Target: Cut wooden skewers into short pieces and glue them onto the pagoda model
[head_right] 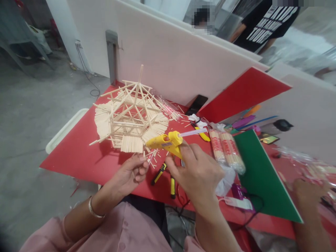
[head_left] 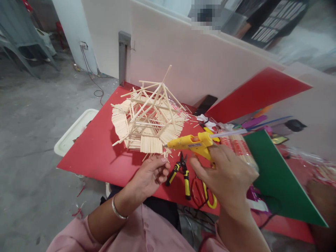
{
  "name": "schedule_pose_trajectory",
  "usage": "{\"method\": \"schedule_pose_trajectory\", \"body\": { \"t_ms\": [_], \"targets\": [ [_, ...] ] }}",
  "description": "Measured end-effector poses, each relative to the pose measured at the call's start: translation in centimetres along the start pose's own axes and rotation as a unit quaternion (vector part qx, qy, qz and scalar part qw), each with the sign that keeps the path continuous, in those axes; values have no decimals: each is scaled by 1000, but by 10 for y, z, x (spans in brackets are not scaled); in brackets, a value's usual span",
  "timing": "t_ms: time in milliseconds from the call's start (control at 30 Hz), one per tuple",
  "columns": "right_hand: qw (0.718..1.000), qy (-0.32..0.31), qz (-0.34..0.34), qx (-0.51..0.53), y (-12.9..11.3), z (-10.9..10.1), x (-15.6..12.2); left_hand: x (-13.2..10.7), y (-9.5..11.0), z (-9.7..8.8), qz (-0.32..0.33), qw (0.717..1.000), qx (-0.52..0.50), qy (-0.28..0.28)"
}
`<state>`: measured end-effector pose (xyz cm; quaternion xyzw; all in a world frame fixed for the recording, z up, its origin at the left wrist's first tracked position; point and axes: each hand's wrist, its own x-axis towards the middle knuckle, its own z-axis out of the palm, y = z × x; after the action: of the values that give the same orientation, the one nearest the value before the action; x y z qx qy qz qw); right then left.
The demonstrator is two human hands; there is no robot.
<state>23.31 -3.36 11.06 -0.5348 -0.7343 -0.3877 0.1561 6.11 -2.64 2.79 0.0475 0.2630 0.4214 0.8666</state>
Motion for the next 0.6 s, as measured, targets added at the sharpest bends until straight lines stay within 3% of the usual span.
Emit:
{"method": "schedule_pose_trajectory", "body": {
  "t_ms": [600],
  "targets": [
    [998,-3,-23,-58,-2,-1,5,-1,-1,-5,-24,1000,-11,-4]
  ]
}}
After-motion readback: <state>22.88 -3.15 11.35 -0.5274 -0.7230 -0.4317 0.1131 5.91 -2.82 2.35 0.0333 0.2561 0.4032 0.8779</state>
